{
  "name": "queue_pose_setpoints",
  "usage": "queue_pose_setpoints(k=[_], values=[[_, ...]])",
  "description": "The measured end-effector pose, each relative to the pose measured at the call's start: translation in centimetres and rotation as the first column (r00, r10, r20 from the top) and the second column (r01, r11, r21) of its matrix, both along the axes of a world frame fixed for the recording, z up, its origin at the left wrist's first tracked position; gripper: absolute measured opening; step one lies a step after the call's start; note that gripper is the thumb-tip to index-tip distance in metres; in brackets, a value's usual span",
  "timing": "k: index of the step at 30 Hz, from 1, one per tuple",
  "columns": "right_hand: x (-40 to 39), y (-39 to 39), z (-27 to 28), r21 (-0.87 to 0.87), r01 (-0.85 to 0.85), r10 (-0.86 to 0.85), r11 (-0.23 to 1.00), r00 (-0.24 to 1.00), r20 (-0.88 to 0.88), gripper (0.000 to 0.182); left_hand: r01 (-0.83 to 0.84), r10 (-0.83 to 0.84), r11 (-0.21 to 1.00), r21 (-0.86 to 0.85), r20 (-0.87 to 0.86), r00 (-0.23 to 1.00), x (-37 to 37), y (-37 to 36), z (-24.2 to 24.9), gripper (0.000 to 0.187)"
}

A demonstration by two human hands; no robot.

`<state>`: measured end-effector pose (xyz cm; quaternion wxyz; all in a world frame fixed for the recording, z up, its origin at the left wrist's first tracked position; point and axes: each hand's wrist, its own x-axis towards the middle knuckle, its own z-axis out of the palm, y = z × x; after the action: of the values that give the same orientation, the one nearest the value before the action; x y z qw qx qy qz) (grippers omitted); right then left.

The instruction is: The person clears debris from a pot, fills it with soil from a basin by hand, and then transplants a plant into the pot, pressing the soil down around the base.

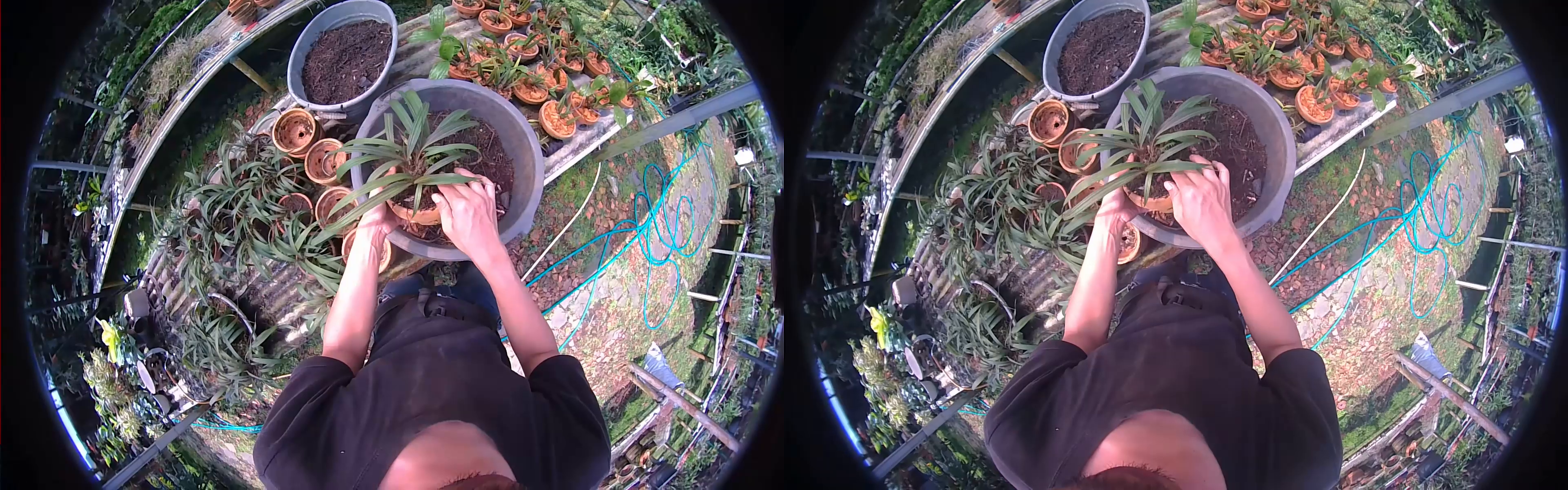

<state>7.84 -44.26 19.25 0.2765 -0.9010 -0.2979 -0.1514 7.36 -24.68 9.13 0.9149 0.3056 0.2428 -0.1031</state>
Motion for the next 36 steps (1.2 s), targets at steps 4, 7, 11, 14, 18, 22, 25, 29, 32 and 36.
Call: queue_pose_setpoints(k=[4,7,11,14,18,22,25,29,32,36], values=[[-0.4,-0.2,0.7,-0.018,-0.002,0.001,1.000,0.999,-0.038,0.029,0.026,-0.025,1.000,0.003,-0.118,0.993,0.2,0.2,1.1,0.045],[-0.6,0.0,0.3,0.031,-0.074,0.075,0.997,0.996,-0.039,0.031,0.071,-0.072,0.997,-0.015,-0.096,0.993,0.6,0.7,0.2,0.042],[-0.2,-0.5,0.2,0.181,0.002,0.029,0.984,0.985,-0.173,0.026,0.073,-0.070,0.997,0.041,-0.065,0.995,0.6,0.4,0.9,0.039],[0.9,-0.9,0.7,0.183,-0.038,0.057,0.982,0.993,-0.101,0.017,0.090,-0.088,0.994,0.066,-0.040,0.995,0.8,0.2,1.0,0.044],[1.7,-1.0,1.5,0.014,-0.150,0.150,0.989,0.986,-0.071,0.011,0.144,-0.148,0.983,0.114,0.020,0.989,0.5,0.3,1.0,0.050],[2.3,-1.2,1.5,-0.064,-0.172,0.161,0.983,0.976,-0.145,0.007,0.126,-0.149,0.982,0.143,0.162,0.975,0.0,0.3,1.0,0.052],[2.2,-1.2,1.3,0.046,-0.195,0.200,0.980,0.958,-0.205,0.008,0.051,-0.074,0.987,0.155,0.146,0.987,0.4,0.7,-2.9,0.054],[2.3,-1.2,0.5,0.326,-0.199,0.294,0.924,0.916,-0.274,0.010,0.109,-0.103,0.991,0.072,-0.084,0.991,0.5,0.6,0.0,0.054],[2.4,-1.6,-0.5,0.538,-0.149,0.349,0.830,0.891,-0.291,0.014,0.087,-0.085,0.996,0.011,-0.103,0.991,0.5,0.7,0.5,0.049],[3.1,-2.7,-3.5,0.829,0.103,0.429,0.550,0.817,-0.387,0.017,0.055,-0.054,0.998,0.013,-0.096,0.994,0.4,0.9,1.0,0.044]])
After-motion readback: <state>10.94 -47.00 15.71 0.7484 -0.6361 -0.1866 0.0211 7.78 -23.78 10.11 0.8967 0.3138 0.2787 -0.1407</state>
